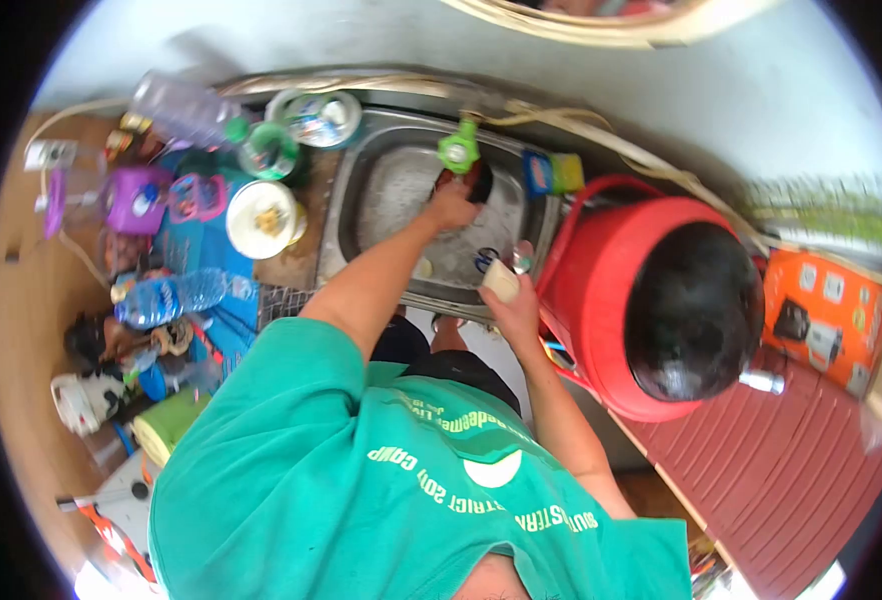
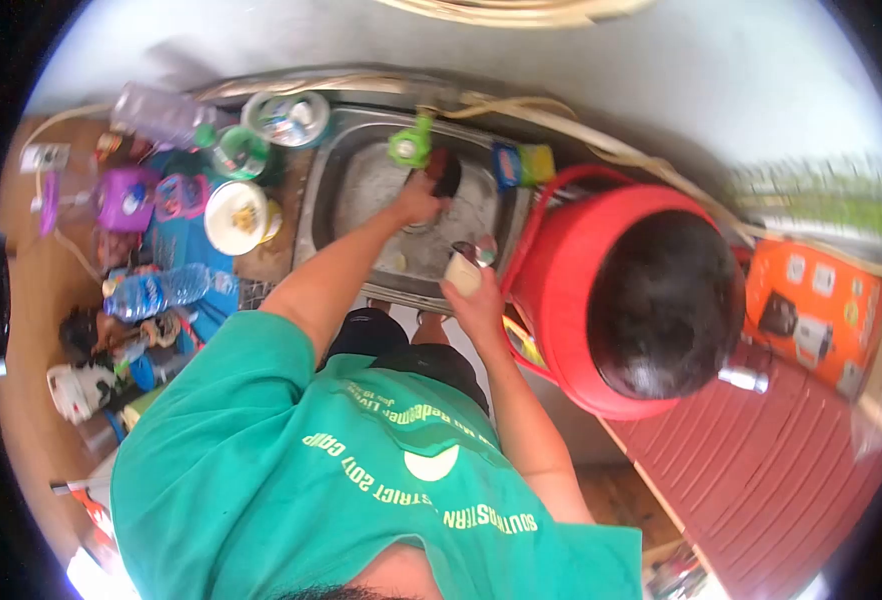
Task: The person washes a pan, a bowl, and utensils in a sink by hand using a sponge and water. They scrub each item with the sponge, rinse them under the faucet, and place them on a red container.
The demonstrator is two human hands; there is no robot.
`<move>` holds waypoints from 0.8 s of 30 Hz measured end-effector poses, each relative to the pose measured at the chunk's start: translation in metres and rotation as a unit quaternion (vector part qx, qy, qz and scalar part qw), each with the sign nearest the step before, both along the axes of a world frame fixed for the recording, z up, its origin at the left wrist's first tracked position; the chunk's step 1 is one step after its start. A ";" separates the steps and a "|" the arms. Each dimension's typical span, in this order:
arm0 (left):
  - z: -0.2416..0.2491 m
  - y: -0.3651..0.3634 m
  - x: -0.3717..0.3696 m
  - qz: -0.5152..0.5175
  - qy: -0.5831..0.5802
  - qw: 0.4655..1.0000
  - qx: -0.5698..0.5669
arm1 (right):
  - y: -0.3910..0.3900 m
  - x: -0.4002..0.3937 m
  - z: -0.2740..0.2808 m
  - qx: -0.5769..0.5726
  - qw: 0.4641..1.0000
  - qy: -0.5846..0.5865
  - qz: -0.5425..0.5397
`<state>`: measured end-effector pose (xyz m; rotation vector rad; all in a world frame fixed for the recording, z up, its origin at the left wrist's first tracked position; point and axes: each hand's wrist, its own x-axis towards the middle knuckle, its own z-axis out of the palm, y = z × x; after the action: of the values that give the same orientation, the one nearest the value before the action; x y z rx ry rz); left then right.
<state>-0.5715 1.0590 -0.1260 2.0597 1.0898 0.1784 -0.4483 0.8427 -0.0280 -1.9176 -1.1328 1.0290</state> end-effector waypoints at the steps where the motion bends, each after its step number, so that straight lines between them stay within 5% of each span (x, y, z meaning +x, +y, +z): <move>1: -0.026 0.001 0.001 -0.003 0.042 0.998 0.043 | 0.001 -0.001 -0.003 -0.005 1.000 0.007 -0.012; 3: 0.006 -0.010 -0.004 -0.097 0.033 0.994 0.035 | 0.004 -0.001 -0.006 -0.008 1.000 0.014 -0.008; 7: 0.060 -0.013 -0.019 -0.075 0.130 0.988 -0.022 | 0.013 -0.004 -0.030 -0.068 0.989 0.108 -0.081; 10: 0.060 -0.009 -0.028 -0.042 0.058 0.997 0.038 | 0.028 -0.011 -0.024 -0.152 0.969 0.140 -0.138; 12: 0.070 0.002 -0.038 0.074 -0.158 0.978 -0.112 | 0.040 -0.015 -0.030 -0.191 0.953 0.176 -0.155; 13: 0.073 0.001 -0.047 0.089 -0.155 0.978 -0.112 | 0.044 -0.014 -0.037 -0.228 0.932 0.208 -0.188; 15: 0.081 -0.003 -0.062 0.161 -0.385 0.809 -0.413 | 0.054 -0.011 -0.078 -0.244 0.928 0.220 -0.175; 17: 0.084 -0.013 -0.084 0.208 -0.399 0.775 -0.444 | 0.073 -0.017 -0.099 -0.292 0.916 0.218 -0.170; 19: 0.077 -0.023 -0.107 0.353 -0.459 0.639 -0.506 | 0.098 -0.031 -0.115 -0.272 0.912 0.243 -0.189; 21: 0.080 -0.036 -0.135 0.370 -0.510 0.591 -0.505 | 0.125 -0.053 -0.106 -0.158 0.962 0.181 -0.129; 23: 0.083 -0.049 -0.159 0.383 -0.556 0.537 -0.505 | 0.162 -0.037 -0.201 0.035 0.944 0.307 -0.117; 24: 0.082 -0.053 -0.169 0.391 -0.581 0.508 -0.501 | 0.172 -0.056 -0.167 0.061 0.969 0.233 -0.062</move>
<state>-0.7409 1.0060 -0.0444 0.0159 0.7287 0.9453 -0.5043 1.0150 -0.1951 -1.5187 -0.7781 1.2262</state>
